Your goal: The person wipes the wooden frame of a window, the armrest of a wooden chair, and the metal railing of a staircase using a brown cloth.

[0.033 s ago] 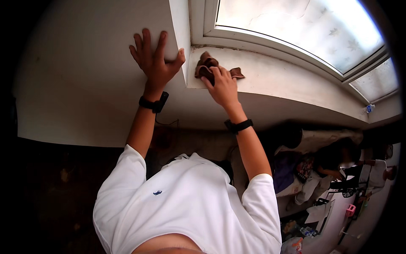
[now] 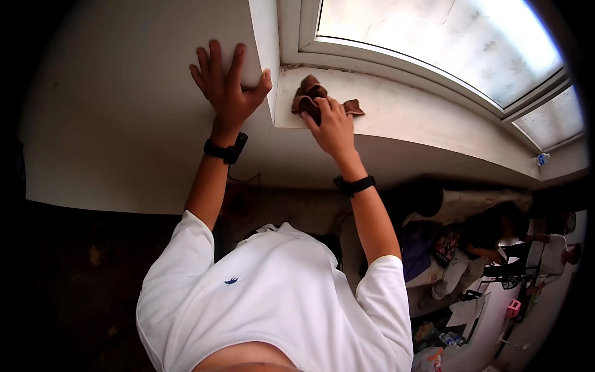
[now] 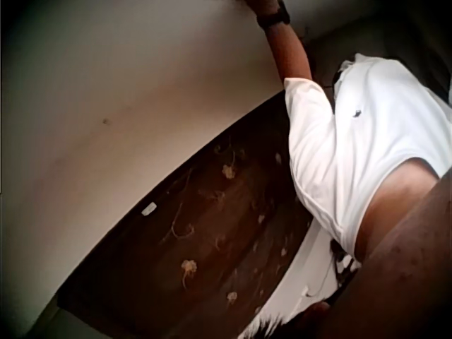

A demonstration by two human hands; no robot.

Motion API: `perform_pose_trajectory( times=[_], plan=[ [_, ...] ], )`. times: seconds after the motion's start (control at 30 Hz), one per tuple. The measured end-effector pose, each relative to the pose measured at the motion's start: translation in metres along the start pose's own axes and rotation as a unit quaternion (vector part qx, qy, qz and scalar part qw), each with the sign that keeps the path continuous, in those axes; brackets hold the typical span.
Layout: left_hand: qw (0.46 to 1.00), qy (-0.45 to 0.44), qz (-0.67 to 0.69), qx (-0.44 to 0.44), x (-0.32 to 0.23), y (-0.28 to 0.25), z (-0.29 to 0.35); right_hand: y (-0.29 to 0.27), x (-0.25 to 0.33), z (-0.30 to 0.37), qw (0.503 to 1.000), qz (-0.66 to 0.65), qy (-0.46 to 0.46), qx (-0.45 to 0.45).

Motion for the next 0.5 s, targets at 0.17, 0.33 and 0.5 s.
perform_pose_trajectory(
  times=[0.17, 0.33, 0.5],
  plan=[
    [1.000, 0.023, -0.011, 0.015, 0.002, -0.004, 0.001, -0.032, -0.063, 0.029, 0.994, 0.061, 0.092, -0.018],
    [1.000, 0.001, -0.006, -0.004, 0.000, -0.004, 0.001, -0.059, -0.155, 0.058, 0.948, 0.146, 0.259, -0.109],
    [1.000, -0.001, 0.020, 0.020, -0.009, 0.001, 0.003, -0.080, -0.204, 0.081, 0.912, 0.117, 0.367, -0.139]
  ],
)
Point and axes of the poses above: each hand's wrist, its own z-axis away from the middle knuckle, its own y-axis out of the palm, x = y × z, the point moved 1 cm from there along -z, towards the middle knuckle, and after that the axes turned 15 degrees about x, right-handed, at the moved point
